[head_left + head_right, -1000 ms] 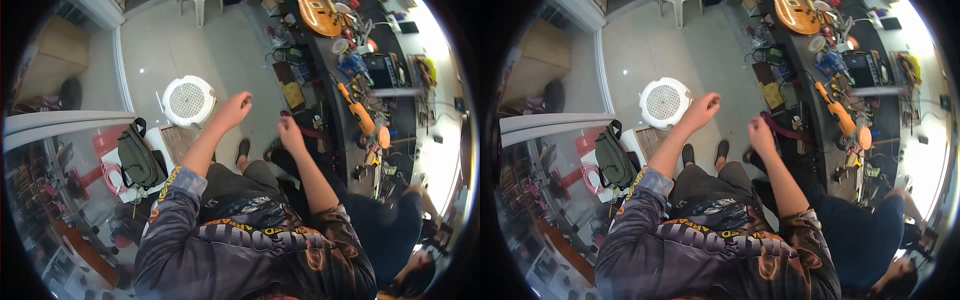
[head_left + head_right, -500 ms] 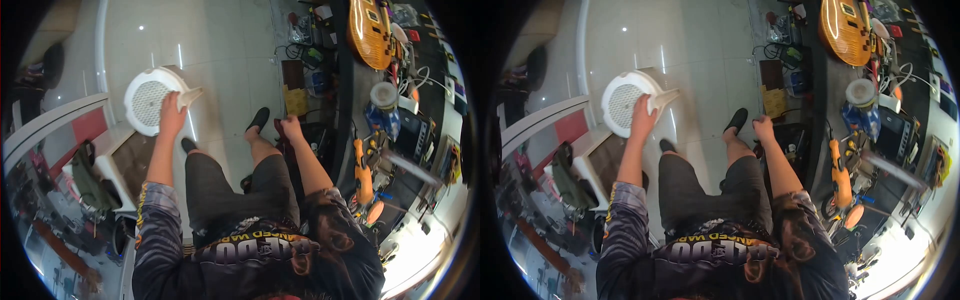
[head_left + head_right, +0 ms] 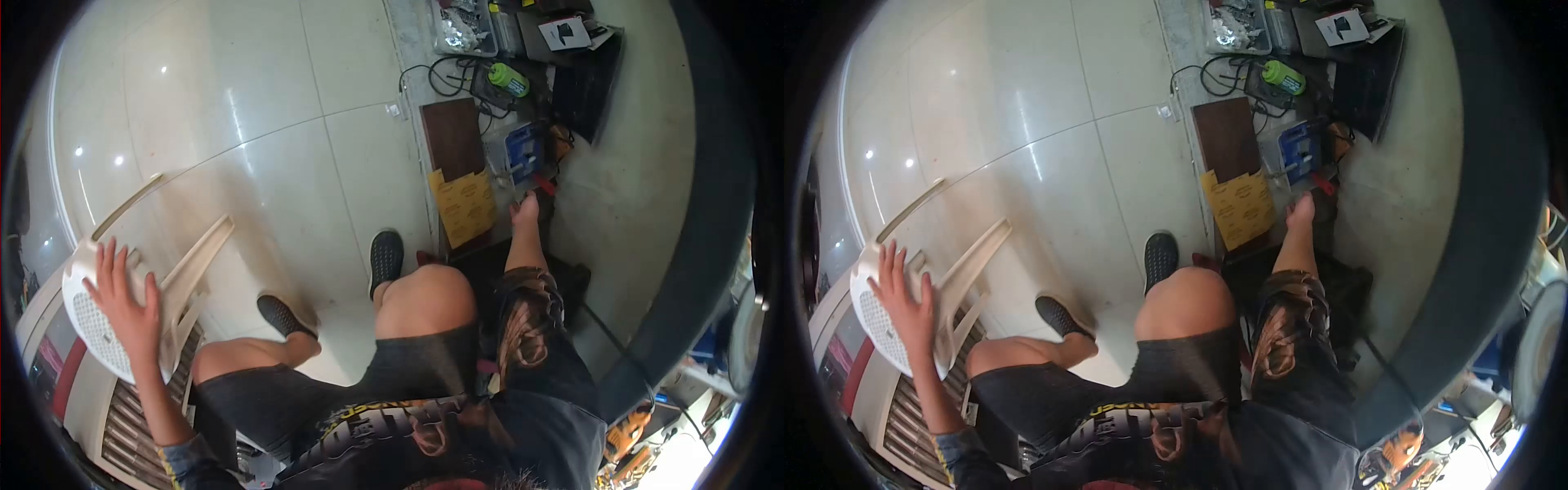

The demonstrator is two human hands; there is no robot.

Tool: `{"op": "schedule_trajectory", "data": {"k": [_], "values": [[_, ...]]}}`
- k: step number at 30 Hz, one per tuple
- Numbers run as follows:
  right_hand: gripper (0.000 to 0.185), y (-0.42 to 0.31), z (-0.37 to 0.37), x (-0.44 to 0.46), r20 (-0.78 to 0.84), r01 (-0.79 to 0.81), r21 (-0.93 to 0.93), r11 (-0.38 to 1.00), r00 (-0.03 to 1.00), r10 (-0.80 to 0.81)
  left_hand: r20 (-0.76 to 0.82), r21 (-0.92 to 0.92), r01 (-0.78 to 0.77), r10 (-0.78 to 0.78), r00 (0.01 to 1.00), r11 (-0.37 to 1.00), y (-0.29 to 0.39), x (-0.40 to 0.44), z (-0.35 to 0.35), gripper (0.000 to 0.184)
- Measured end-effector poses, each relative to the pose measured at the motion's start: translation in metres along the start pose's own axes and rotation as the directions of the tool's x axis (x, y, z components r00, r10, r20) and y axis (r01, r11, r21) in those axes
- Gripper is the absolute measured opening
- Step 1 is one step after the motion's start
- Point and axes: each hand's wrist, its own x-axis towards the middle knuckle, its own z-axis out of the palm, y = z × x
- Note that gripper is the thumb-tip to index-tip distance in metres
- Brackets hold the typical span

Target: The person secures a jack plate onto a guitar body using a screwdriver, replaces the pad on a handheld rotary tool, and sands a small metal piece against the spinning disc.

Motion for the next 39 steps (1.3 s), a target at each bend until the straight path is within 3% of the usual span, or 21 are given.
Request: {"op": "schedule_trajectory", "data": {"k": [3, 4, 6, 9, 12, 15, 17, 19, 22, 23, 24, 25, 27, 29, 30, 34, 36, 37, 39], "values": [[0.045, 0.009, 0.019, 0.056, 0.258, 0.106, 0.0, 0.994, 0.961, -0.103, -0.021, 0.047, 0.019, -0.018, 1.0, 0.999, 0.0, 0.001, 0.002, 0.063], [0.04, 0.005, 0.032, 0.034, 0.082, 0.093, -0.021, 0.995, 0.992, -0.091, -0.027, 0.051, 0.018, -0.017, 0.999, 0.999, -0.001, 0.001, 0.004, 0.062], [0.036, 0.025, 0.044, 0.015, 0.042, 0.258, 0.088, 0.962, 0.964, -0.262, -0.028, 0.098, 0.0, 0.003, 1.0, 0.995, -0.011, 0.0, 0.009, 0.062], [0.038, 0.02, 0.059, -0.018, 0.255, 0.288, 0.184, 0.94, 0.909, -0.329, -0.015, 0.143, -0.011, 0.014, 1.0, 0.99, -0.018, -0.001, 0.012, 0.061], [0.04, 0.015, 0.086, -0.013, 0.341, 0.311, 0.207, 0.928, 0.866, -0.366, -0.017, 0.172, -0.014, 0.017, 1.0, 0.985, -0.024, -0.001, 0.015, 0.059], [0.038, 0.011, 0.089, -0.031, 0.277, 0.337, 0.276, 0.9, 0.869, -0.41, -0.022, 0.207, -0.021, 0.026, 0.999, 0.978, -0.034, -0.004, 0.019, 0.057], [0.038, 0.01, 0.063, -0.035, 0.429, 0.26, 0.363, 0.895, 0.806, -0.408, 0.0, 0.203, -0.003, 0.003, 1.0, 0.979, -0.037, -0.004, 0.019, 0.056], [0.039, 0.025, 0.031, 0.022, 0.515, 0.142, 0.395, 0.907, 0.784, -0.347, -0.002, 0.199, 0.005, -0.004, 1.0, 0.98, -0.037, -0.003, 0.017, 0.055], [0.038, 0.03, 0.021, 0.094, 0.498, 0.444, 0.057, 0.894, 0.764, -0.411, 0.012, 0.236, -0.024, 0.022, 1.0, 0.971, -0.05, -0.005, 0.018, 0.055], [0.036, 0.028, 0.014, 0.124, 0.449, 0.632, -0.366, 0.684, 0.763, -0.465, 0.018, 0.242, -0.019, 0.015, 1.0, 0.97, -0.048, -0.005, 0.016, 0.055], [0.036, 0.02, 0.009, 0.15, 0.43, 0.639, -0.707, 0.302, 0.729, -0.533, 0.037, 0.257, -0.018, 0.009, 0.999, 0.966, -0.046, -0.005, 0.012, 0.054], [0.042, 0.012, 0.008, 0.166, 0.393, 0.637, -0.678, 0.366, 0.736, -0.552, 0.05, 0.265, -0.013, -0.001, 0.999, 0.964, -0.048, -0.005, 0.012, 0.054], [0.049, -0.005, -0.001, 0.213, 0.473, 0.689, -0.685, 0.236, 0.667, -0.575, 0.079, 0.267, -0.01, -0.012, 0.997, 0.964, -0.056, -0.009, 0.009, 0.054], [0.055, -0.026, -0.018, 0.276, 0.695, 0.739, -0.654, -0.162, 0.503, -0.514, 0.104, 0.266, -0.011, -0.017, 0.994, 0.964, -0.063, -0.011, 0.01, 0.054], [0.058, -0.037, -0.019, 0.285, 0.78, 0.776, -0.588, -0.227, 0.47, -0.413, 0.112, 0.262, -0.006, -0.024, 0.993, 0.965, -0.068, -0.011, 0.009, 0.054], [0.069, -0.055, -0.019, 0.309, 0.924, 0.849, -0.38, -0.368, 0.363, -0.115, 0.16, 0.251, -0.003, -0.039, 0.986, 0.968, -0.084, -0.014, 0.009, 0.054], [0.074, -0.061, -0.021, 0.342, 0.986, 0.914, -0.145, -0.379, 0.104, -0.128, 0.18, 0.242, 0.004, -0.049, 0.982, 0.97, -0.087, -0.017, 0.008, 0.054], [0.077, -0.058, -0.021, 0.362, 0.974, 0.925, 0.074, -0.372, -0.148, -0.174, 0.192, 0.238, 0.011, -0.058, 0.98, 0.971, -0.087, -0.017, 0.006, 0.054], [0.079, -0.045, -0.022, 0.371, 0.965, 0.912, 0.126, -0.39, -0.204, -0.165, 0.214, 0.234, 0.023, -0.074, 0.974, 0.972, -0.095, -0.026, 0.001, 0.054]]}}
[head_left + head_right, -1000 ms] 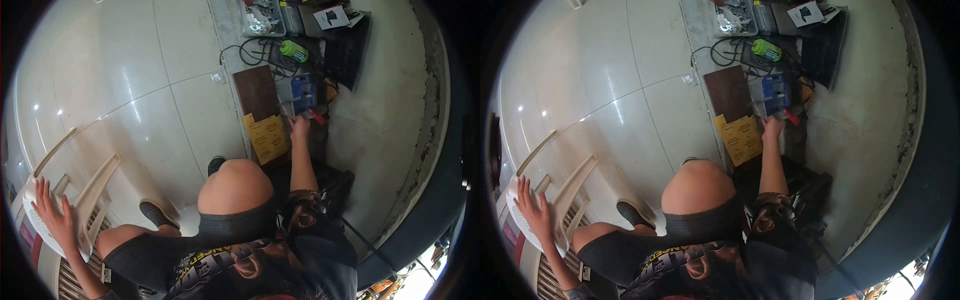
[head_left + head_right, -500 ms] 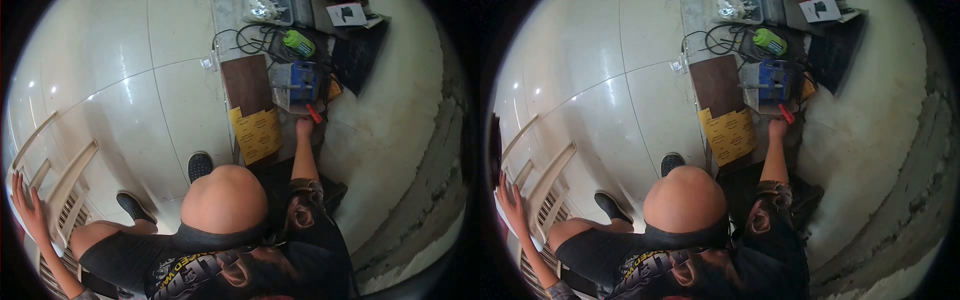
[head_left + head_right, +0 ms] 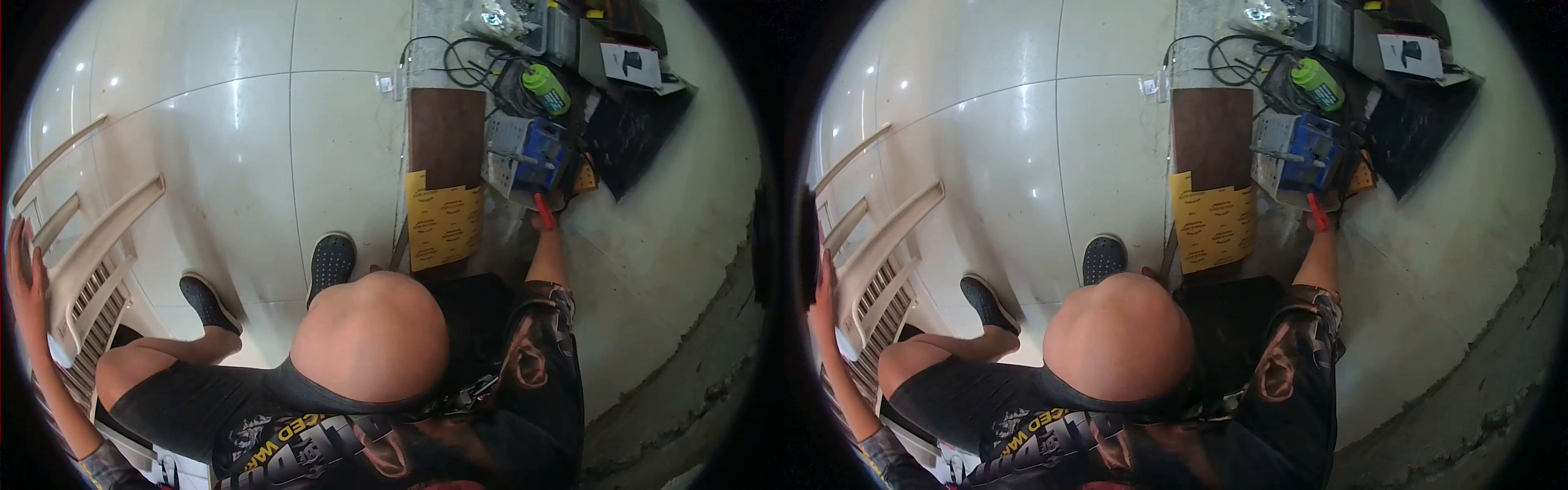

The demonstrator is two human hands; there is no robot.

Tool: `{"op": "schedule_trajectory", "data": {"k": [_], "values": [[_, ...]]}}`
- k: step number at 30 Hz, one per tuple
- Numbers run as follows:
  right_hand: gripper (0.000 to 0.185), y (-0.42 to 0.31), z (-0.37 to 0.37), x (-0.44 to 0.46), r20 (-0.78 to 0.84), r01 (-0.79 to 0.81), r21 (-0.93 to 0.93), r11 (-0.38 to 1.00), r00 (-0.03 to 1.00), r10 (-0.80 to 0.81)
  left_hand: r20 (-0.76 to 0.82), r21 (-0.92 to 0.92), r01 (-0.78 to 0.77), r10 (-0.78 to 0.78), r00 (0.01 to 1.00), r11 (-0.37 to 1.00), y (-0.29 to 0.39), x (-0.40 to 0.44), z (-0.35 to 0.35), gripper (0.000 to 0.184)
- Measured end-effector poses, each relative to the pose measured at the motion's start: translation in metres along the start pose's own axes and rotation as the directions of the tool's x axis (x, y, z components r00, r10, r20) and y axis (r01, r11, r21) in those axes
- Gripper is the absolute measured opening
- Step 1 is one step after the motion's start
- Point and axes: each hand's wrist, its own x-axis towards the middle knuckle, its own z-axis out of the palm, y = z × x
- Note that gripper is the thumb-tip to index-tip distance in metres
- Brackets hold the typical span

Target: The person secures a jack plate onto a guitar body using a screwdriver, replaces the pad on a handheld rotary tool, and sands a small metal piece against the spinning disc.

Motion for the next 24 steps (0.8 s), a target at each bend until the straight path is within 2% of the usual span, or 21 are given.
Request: {"op": "schedule_trajectory", "data": {"k": [1, 2, 5, 7, 8, 11, 12, 14, 17, 18, 20, 23, 24], "values": [[0.078, -0.007, -0.004, 0.0, 0.009, -0.052, -0.001, 0.999, 0.999, 0.052, 0.01, -0.002, 0.003, -0.003, 1.0, 1.0, -0.001, -0.002, -0.002, 0.054], [0.076, -0.03, -0.016, 0.006, 0.047, -0.189, -0.032, 0.981, 0.981, 0.19, 0.021, -0.007, 0.006, -0.005, 1.0, 1.0, -0.007, -0.006, 0.002, 0.054], [0.072, -0.106, -0.062, 0.023, 0.067, -0.592, -0.141, 0.794, 0.794, 0.604, 0.071, -0.022, 0.029, -0.027, 0.997, 0.999, -0.032, -0.026, 0.02, 0.054], [0.071, -0.135, -0.077, 0.014, -0.024, -0.726, -0.197, 0.659, 0.676, 0.737, 0.132, -0.031, 0.043, -0.038, 0.99, 0.999, -0.051, -0.038, 0.034, 0.054], [0.066, -0.126, -0.076, -0.002, -0.115, -0.733, -0.287, 0.617, 0.665, 0.738, 0.165, -0.032, 0.053, -0.047, 0.985, 0.998, -0.063, -0.043, 0.041, 0.054], [0.048, -0.208, -0.119, 0.011, -0.292, -0.897, 0.044, 0.439, 0.409, 0.865, 0.257, -0.018, 0.084, -0.076, 0.963, 0.996, -0.101, -0.063, 0.064, 0.054], [0.042, -0.219, -0.126, 0.008, -0.371, -0.891, 0.106, 0.441, 0.376, 0.849, 0.264, -0.018, 0.089, -0.081, 0.961, 0.996, -0.105, -0.068, 0.072, 0.054], [0.032, -0.229, -0.133, -0.001, -0.519, -0.858, 0.227, 0.461, 0.294, 0.803, 0.163, -0.091, 0.065, -0.05, 0.985, 0.994, -0.082, -0.053, 0.063, 0.053], [0.043, -0.274, -0.152, 0.01, -0.541, -0.748, 0.53, 0.4, 0.066, 0.839, -0.021, -0.21, 0.023, -0.028, 0.999, 0.977, -0.014, -0.024, 0.034, 0.052], [0.039, -0.289, -0.157, 0.018, -0.568, -0.697, 0.583, 0.416, 0.016, 0.823, -0.062, -0.249, 0.014, -0.03, 0.998, 0.968, 0.002, -0.018, 0.027, 0.052], [0.033, -0.315, -0.166, 0.034, -0.613, -0.58, 0.673, 0.458, -0.092, 0.785, -0.126, -0.315, 0.0, -0.042, 0.991, 0.949, 0.026, -0.01, 0.016, 0.052], [0.027, -0.344, -0.177, 0.051, -0.672, -0.545, 0.689, 0.477, -0.236, 0.702, -0.21, -0.308, -0.053, -0.014, 0.978, 0.95, 0.047, 0.002, 0.004, 0.047], [0.027, -0.348, -0.178, 0.054, -0.655, -0.432, 0.733, 0.525, -0.241, 0.716, -0.227, -0.282, -0.078, 0.013, 0.974, 0.956, 0.046, 0.004, 0.004, 0.046]]}}
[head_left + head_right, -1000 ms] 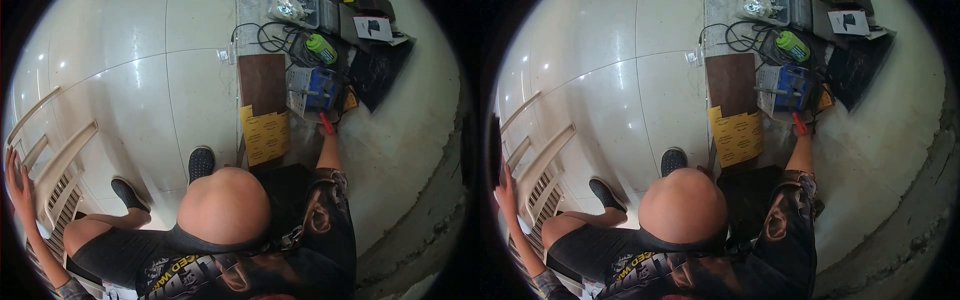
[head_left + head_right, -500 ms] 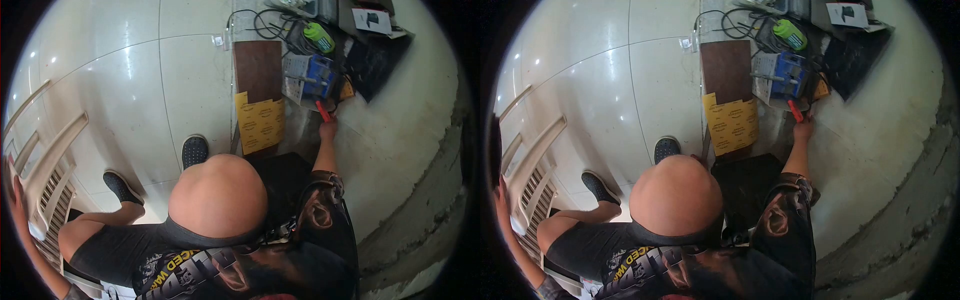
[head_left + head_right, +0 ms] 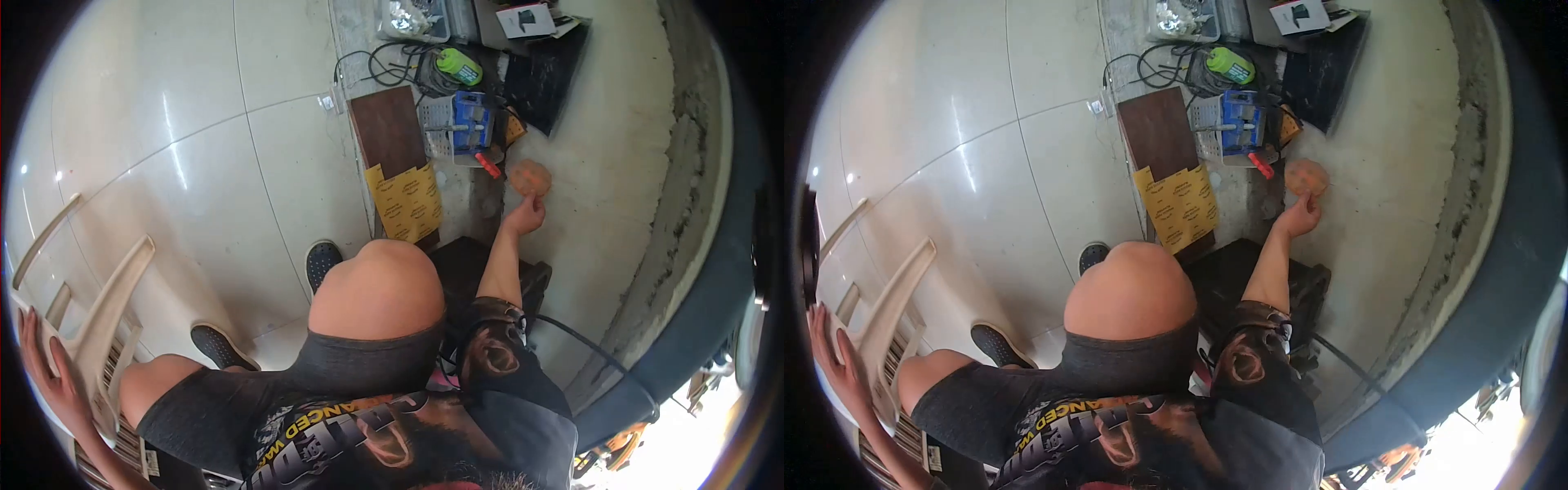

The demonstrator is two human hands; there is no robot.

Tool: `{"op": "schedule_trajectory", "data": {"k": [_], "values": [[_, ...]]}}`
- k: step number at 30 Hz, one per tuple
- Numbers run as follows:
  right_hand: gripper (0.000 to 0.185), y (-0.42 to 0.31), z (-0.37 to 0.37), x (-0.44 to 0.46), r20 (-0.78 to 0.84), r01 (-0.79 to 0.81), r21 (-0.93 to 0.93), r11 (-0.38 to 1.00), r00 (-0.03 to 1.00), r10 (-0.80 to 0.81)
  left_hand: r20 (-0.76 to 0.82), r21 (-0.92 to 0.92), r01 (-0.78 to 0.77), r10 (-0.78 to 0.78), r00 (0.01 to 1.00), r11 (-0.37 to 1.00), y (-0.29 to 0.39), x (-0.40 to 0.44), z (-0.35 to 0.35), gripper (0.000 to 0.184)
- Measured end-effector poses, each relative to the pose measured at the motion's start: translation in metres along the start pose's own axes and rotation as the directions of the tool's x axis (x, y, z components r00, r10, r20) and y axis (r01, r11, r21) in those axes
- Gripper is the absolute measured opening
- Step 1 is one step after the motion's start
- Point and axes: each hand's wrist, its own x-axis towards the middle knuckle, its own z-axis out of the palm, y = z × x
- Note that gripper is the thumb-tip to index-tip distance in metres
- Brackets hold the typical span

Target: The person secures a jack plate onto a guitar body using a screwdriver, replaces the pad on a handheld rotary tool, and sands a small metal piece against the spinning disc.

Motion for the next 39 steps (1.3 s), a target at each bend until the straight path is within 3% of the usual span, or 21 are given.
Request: {"op": "schedule_trajectory", "data": {"k": [2, 5, 7, 9, 10, 12, 15, 18, 22, 24, 25, 26, 28, 29, 30, 31, 32, 33, 36, 39], "values": [[0.032, -0.005, 0.004, -0.012, 0.028, -0.046, 0.258, 0.965, 0.999, 0.04, -0.013, 0.051, -0.054, 0.055, 0.998, 0.997, -0.004, -0.001, -0.003, 0.046], [0.029, -0.053, 0.029, -0.069, -0.052, -0.267, 0.493, 0.828, 0.941, 0.334, -0.033, 0.014, -0.04, 0.041, 0.999, 0.999, 0.01, -0.001, -0.002, 0.04], [0.026, -0.063, 0.042, -0.1, 0.184, -0.456, 0.576, 0.678, 0.881, 0.436, -0.054, 0.014, -0.078, 0.078, 0.995, 0.997, 0.016, 0.002, -0.005, 0.037], [0.029, -0.073, 0.046, -0.136, 0.528, -0.602, 0.578, 0.551, 0.791, 0.31, -0.072, -0.046, -0.055, 0.052, 0.996, 0.997, 0.023, 0.004, -0.008, 0.036], [0.029, -0.078, 0.054, -0.157, 0.576, -0.673, 0.585, 0.452, 0.737, 0.352, -0.071, -0.068, -0.046, 0.041, 0.997, 0.997, 0.025, 0.004, -0.01, 0.035], [0.031, -0.103, 0.049, -0.19, 0.643, -0.79, 0.482, 0.378, 0.613, 0.459, -0.091, -0.131, -0.041, 0.029, 0.995, 0.991, 0.031, 0.006, -0.012, 0.032], [0.035, -0.16, 0.028, -0.234, 0.73, -0.873, 0.397, 0.283, 0.488, 0.479, -0.113, -0.207, -0.051, 0.028, 0.993, 0.977, 0.027, 0.005, -0.013, 0.031], [0.05, -0.251, -0.007, -0.279, 0.828, -0.925, 0.316, 0.211, 0.377, 0.416, -0.072, -0.233, -0.039, 0.023, 0.997, 0.972, 0.02, 0.007, -0.01, 0.035], [0.057, -0.398, -0.086, -0.312, 0.946, -0.882, 0.124, 0.454, 0.243, 0.215, 0.014, -0.188, -0.023, 0.026, 1.0, 0.982, 0.036, 0.014, -0.028, 0.052], [0.058, -0.472, -0.136, -0.313, 0.981, -0.854, 0.056, 0.517, 0.143, 0.13, 0.151, -0.163, 0.045, -0.021, 0.988, 0.986, 0.046, 0.016, -0.04, 0.067], [0.055, -0.51, -0.164, -0.309, 0.988, -0.839, 0.034, 0.543, 0.109, 0.106, 0.37, -0.458, 0.25, -0.072, 0.926, 0.853, 0.057, 0.024, -0.057, 0.072], [0.053, -0.544, -0.193, -0.306, 0.992, -0.826, 0.037, 0.562, 0.1, 0.081, 0.574, -0.64, 0.474, -0.034, 0.818, 0.604, 0.073, 0.026, -0.084, 0.077], [0.048, -0.608, -0.251, -0.293, 0.996, -0.788, 0.058, 0.613, 0.092, 0.024, 0.539, -0.83, 0.557, 0.289, 0.791, 0.026, 0.138, 0.01, -0.19, 0.083], [0.044, -0.637, -0.28, -0.286, 0.997, -0.751, 0.047, 0.658, 0.079, 0.019, 0.562, -0.722, 0.658, 0.375, 0.737, -0.212, 0.167, -0.005, -0.251, 0.086], [0.043, -0.659, -0.302, -0.285, 0.99, -0.731, 0.119, 0.672, 0.138, -0.025, 0.551, -0.547, 0.724, 0.47, 0.689, -0.42, 0.19, -0.022, -0.31, 0.088], [0.043, -0.676, -0.324, -0.288, 0.978, -0.705, 0.188, 0.684, 0.196, -0.067, 0.501, -0.407, 0.737, 0.543, 0.674, -0.539, 0.203, -0.034, -0.36, 0.089], [0.042, -0.692, -0.347, -0.29, 0.962, -0.677, 0.25, 0.692, 0.251, -0.103, 0.442, -0.242, 0.742, 0.61, 0.658, -0.625, 0.208, -0.047, -0.399, 0.09], [0.04, -0.707, -0.368, -0.284, 0.964, -0.626, 0.228, 0.746, 0.255, -0.081, 0.412, -0.251, 0.744, 0.628, 0.661, -0.619, 0.206, -0.058, -0.422, 0.091], [0.042, -0.736, -0.421, -0.268, 0.935, -0.163, 0.255, 0.953, 0.293, -0.2, 0.337, -0.309, 0.75, 0.67, 0.661, -0.585, 0.201, -0.08, -0.477, 0.094], [0.046, -0.763, -0.463, -0.258, 0.941, -0.178, 0.268, 0.947, 0.258, -0.217, 0.296, -0.416, 0.751, 0.704, 0.646, -0.514, 0.189, -0.101, -0.516, 0.092]]}}
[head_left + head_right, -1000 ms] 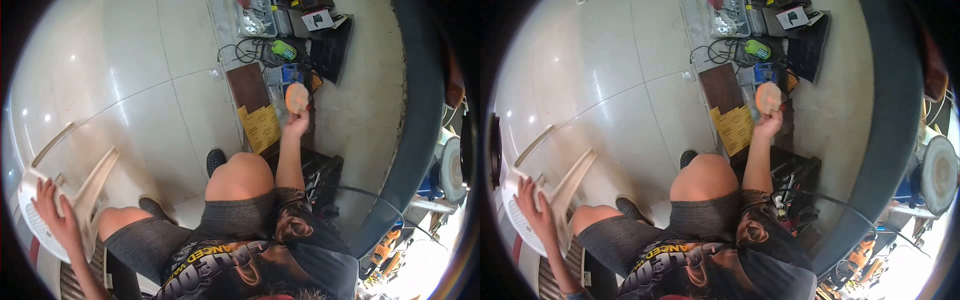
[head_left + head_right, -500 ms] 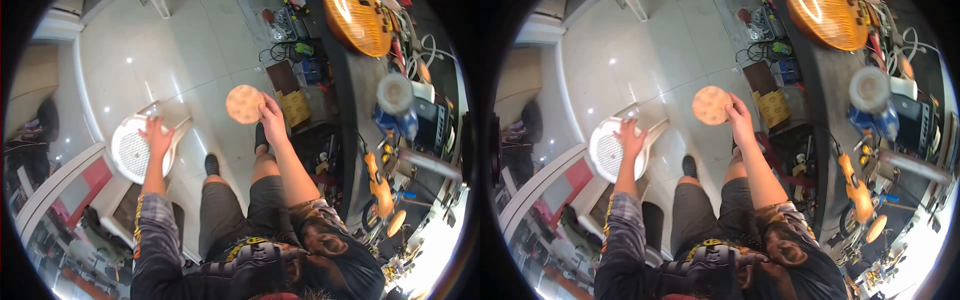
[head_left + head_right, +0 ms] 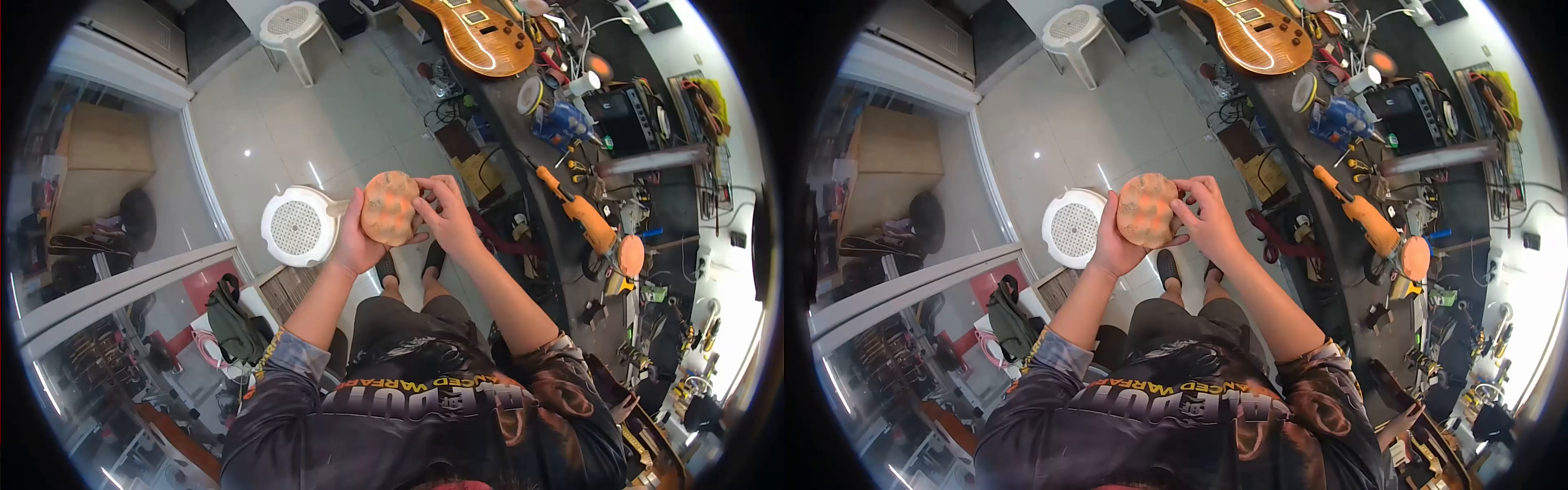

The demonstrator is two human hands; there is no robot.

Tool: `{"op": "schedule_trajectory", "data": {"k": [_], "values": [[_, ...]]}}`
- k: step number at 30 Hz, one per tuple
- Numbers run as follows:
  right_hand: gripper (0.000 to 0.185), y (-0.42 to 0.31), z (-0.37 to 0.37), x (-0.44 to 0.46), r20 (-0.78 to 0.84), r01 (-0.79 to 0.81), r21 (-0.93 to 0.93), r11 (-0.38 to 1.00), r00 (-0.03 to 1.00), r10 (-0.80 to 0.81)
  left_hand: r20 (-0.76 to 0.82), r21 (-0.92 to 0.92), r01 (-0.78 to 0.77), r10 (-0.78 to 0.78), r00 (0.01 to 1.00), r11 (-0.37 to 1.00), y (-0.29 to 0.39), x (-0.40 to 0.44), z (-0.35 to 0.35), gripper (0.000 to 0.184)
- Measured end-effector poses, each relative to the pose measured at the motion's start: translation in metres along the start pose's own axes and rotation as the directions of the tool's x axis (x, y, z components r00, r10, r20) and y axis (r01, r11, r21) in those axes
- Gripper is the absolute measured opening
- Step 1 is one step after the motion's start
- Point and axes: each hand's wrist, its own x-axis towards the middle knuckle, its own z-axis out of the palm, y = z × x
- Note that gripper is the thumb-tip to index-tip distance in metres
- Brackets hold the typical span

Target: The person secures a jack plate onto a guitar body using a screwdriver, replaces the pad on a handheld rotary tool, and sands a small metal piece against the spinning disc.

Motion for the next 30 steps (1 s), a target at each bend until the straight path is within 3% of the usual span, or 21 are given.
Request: {"op": "schedule_trajectory", "data": {"k": [3, 6, 9, 10, 13, 16, 19, 23, 24, 25, 26, 29, 30], "values": [[0.055, -0.038, -0.004, -0.031, -0.119, 0.204, -0.065, 0.977, 0.97, -0.21, 0.046, 0.134, -0.016, 0.01, 0.999, 0.991, -0.007, -0.012, 0.007, 0.088], [0.066, -0.065, 0.0, -0.072, -0.118, 0.394, -0.269, 0.879, 0.892, -0.436, -0.042, 0.374, -0.124, 0.151, 0.988, 0.919, -0.021, -0.018, 0.013, 0.081], [0.073, -0.052, 0.0, -0.123, -0.035, 0.461, -0.221, 0.859, 0.877, -0.48, 0.064, 0.535, -0.284, 0.298, 0.953, 0.795, -0.023, -0.02, 0.052, 0.088], [0.069, -0.048, -0.009, -0.136, -0.006, 0.452, -0.189, 0.872, 0.887, -0.462, 0.085, 0.64, -0.286, 0.305, 0.949, 0.713, -0.021, -0.02, 0.061, 0.102], [0.076, -0.026, -0.034, -0.167, 0.136, 0.079, 0.128, 0.989, 0.986, -0.097, 0.149, 0.737, -0.319, 0.317, 0.936, 0.595, -0.032, -0.026, 0.083, 0.112], [0.077, -0.048, -0.05, -0.194, -0.06, 0.129, 0.422, 0.897, 0.992, -0.115, 0.256, 0.885, -0.356, 0.323, 0.911, 0.302, -0.043, -0.034, 0.114, 0.113], [0.083, -0.044, -0.067, -0.212, -0.004, 0.271, 0.343, 0.899, 0.958, -0.287, 0.34, 0.915, -0.39, 0.324, 0.883, 0.103, -0.056, -0.028, 0.129, 0.116], [0.064, 0.012, -0.08, -0.226, 0.076, 0.104, 0.31, 0.945, 0.988, -0.134, 0.419, 0.898, -0.44, 0.303, 0.856, 0.002, -0.064, -0.014, 0.153, 0.111], [0.059, 0.015, -0.091, -0.234, 0.101, -0.016, 0.321, 0.947, 0.995, -0.018, 0.333, 0.827, -0.402, 0.234, 0.914, 0.393, -0.06, -0.01, 0.166, 0.109], [0.054, 0.017, -0.1, -0.242, 0.131, -0.136, 0.335, 0.932, 0.987, 0.097, 0.262, 0.645, -0.263, 0.116, 0.958, 0.718, -0.053, -0.007, 0.182, 0.107], [0.05, 0.019, -0.106, -0.249, 0.167, -0.253, 0.353, 0.901, 0.964, 0.205, 0.219, 0.382, -0.051, -0.037, 0.975, 0.923, -0.046, -0.001, 0.19, 0.106], [0.05, 0.109, -0.08, -0.265, -0.224, -0.071, -0.119, 0.99, 0.974, 0.042, 0.381, 0.434, 0.099, -0.281, 0.881, 0.896, -0.03, 0.041, 0.186, 0.101], [0.049, 0.119, -0.083, -0.271, -0.254, -0.126, -0.114, 0.985, 0.963, 0.094, 0.106, 0.785, 0.054, -0.219, 0.97, 0.617, -0.032, 0.064, 0.171, 0.1]]}}
